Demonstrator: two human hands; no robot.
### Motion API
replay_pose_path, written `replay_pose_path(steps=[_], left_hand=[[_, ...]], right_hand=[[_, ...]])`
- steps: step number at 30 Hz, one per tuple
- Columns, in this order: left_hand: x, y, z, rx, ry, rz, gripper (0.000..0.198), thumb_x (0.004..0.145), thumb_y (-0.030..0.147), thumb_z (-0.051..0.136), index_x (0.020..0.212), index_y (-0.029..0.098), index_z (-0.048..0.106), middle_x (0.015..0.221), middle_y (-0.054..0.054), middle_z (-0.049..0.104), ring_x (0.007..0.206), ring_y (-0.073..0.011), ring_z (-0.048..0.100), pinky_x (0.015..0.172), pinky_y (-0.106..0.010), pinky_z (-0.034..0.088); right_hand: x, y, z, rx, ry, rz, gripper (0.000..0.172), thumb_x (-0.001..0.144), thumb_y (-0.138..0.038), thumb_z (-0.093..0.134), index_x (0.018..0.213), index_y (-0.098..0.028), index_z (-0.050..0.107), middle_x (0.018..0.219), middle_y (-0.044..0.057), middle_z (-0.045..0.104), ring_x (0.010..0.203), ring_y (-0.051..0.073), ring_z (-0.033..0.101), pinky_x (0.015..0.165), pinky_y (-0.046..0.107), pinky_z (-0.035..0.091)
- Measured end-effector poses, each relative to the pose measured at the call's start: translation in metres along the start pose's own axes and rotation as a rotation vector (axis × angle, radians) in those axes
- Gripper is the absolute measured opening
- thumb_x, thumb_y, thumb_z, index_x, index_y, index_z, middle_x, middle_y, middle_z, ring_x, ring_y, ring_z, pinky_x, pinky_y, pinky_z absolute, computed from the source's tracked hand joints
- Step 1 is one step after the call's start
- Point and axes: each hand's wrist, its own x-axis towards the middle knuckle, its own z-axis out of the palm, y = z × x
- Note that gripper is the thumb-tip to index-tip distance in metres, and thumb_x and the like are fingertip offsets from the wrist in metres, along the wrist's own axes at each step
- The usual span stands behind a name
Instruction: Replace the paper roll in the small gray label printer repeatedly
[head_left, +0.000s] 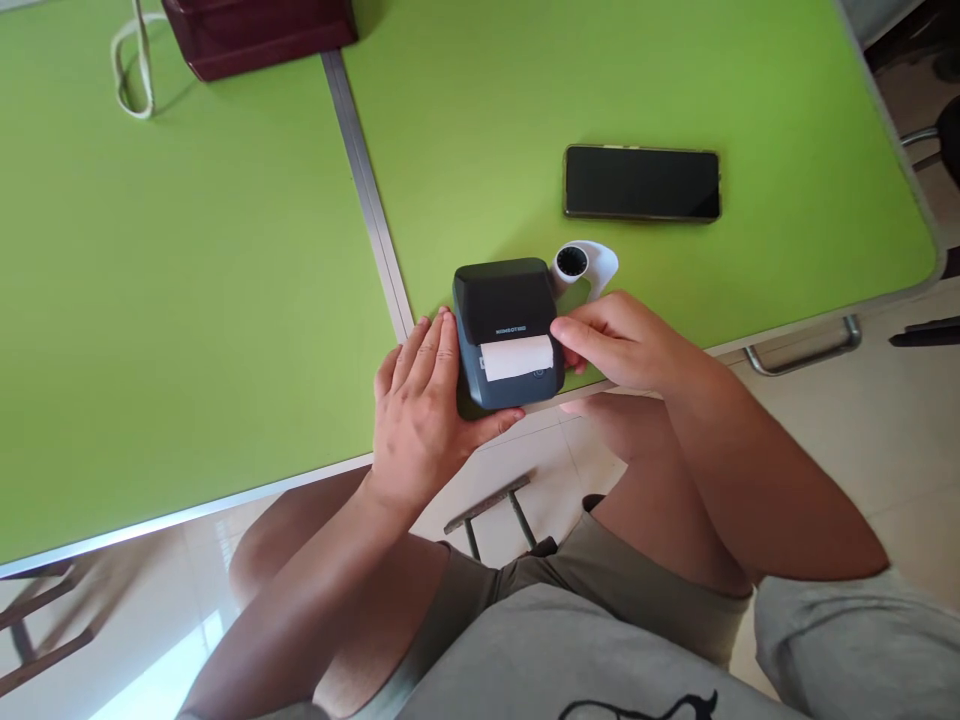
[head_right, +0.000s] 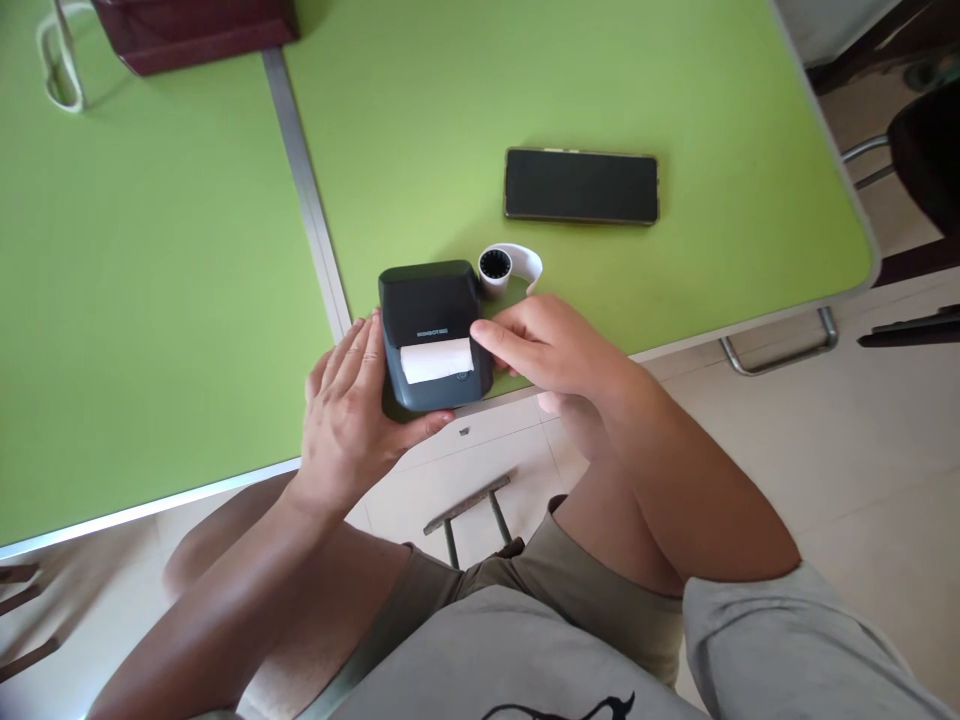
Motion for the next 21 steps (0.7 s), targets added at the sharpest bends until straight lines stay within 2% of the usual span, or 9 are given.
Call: replay_pose_path(steps=[4, 7, 11, 14, 16, 19, 21], left_hand=[[0.0014, -0.0002, 0.0018, 0.002, 0.017, -0.011, 0.108, 0.087, 0.090, 0.048, 0.165, 0.016, 0.037, 0.154, -0.021, 0.060, 0.142, -0.0374, 0.059, 0.117, -0.049, 0.040], [0.0025, -0.0015, 0.0023, -0.015, 0.017, -0.014, 0.108, 0.085, 0.091, 0.050, 0.162, 0.016, 0.042, 0.153, -0.022, 0.061, 0.141, -0.0378, 0.061, 0.116, -0.050, 0.041], [0.0043, -0.0033, -0.0008, -0.043, -0.031, -0.036, 0.101, 0.088, 0.089, 0.050, 0.156, 0.014, 0.049, 0.150, -0.022, 0.063, 0.141, -0.0372, 0.061, 0.116, -0.050, 0.041], [0.0054, -0.0037, -0.0040, -0.070, -0.051, -0.035, 0.102, 0.087, 0.091, 0.048, 0.153, 0.013, 0.052, 0.148, -0.021, 0.065, 0.143, -0.0362, 0.059, 0.116, -0.049, 0.040], [0.0056, -0.0031, -0.0048, -0.077, -0.055, -0.037, 0.105, 0.086, 0.093, 0.046, 0.153, 0.013, 0.052, 0.148, -0.021, 0.065, 0.143, -0.0359, 0.059, 0.116, -0.049, 0.040], [0.0053, -0.0016, -0.0035, -0.066, -0.053, -0.061, 0.110, 0.083, 0.096, 0.041, 0.154, 0.013, 0.050, 0.150, -0.022, 0.064, 0.142, -0.0366, 0.060, 0.117, -0.050, 0.039], [0.0048, -0.0006, -0.0016, -0.058, -0.048, -0.082, 0.115, 0.080, 0.100, 0.037, 0.154, 0.013, 0.050, 0.148, -0.022, 0.065, 0.140, -0.0370, 0.062, 0.117, -0.050, 0.038]], right_hand=[[0.0009, 0.0003, -0.0007, -0.073, -0.025, -0.015, 0.048, 0.100, -0.043, 0.055, 0.058, -0.021, 0.048, 0.054, -0.003, 0.047, 0.052, 0.009, 0.039, 0.053, 0.029, 0.024], [0.0028, -0.0002, -0.0033, -0.109, -0.042, -0.029, 0.052, 0.096, -0.050, 0.060, 0.057, -0.021, 0.042, 0.053, -0.005, 0.039, 0.052, 0.009, 0.036, 0.053, 0.029, 0.023], [0.0044, -0.0016, -0.0063, -0.116, -0.090, 0.009, 0.055, 0.085, -0.066, 0.069, 0.060, -0.021, 0.049, 0.056, -0.005, 0.046, 0.054, 0.009, 0.040, 0.054, 0.028, 0.027], [0.0036, -0.0016, -0.0047, -0.093, -0.093, 0.012, 0.053, 0.083, -0.065, 0.069, 0.061, -0.021, 0.049, 0.057, -0.004, 0.048, 0.055, 0.009, 0.041, 0.054, 0.028, 0.028], [0.0025, -0.0009, -0.0017, -0.053, -0.058, 0.014, 0.052, 0.083, -0.061, 0.068, 0.059, -0.021, 0.047, 0.056, -0.004, 0.045, 0.054, 0.009, 0.039, 0.053, 0.028, 0.026], [0.0014, 0.0007, 0.0023, 0.058, 0.061, 0.027, 0.050, 0.082, -0.054, 0.070, 0.059, -0.023, 0.039, 0.055, -0.007, 0.037, 0.052, 0.007, 0.035, 0.051, 0.027, 0.024], [0.0014, 0.0013, 0.0033, 0.181, 0.126, 0.017, 0.045, 0.081, -0.046, 0.071, 0.066, -0.024, 0.035, 0.056, -0.007, 0.040, 0.052, 0.008, 0.041, 0.052, 0.026, 0.028]])
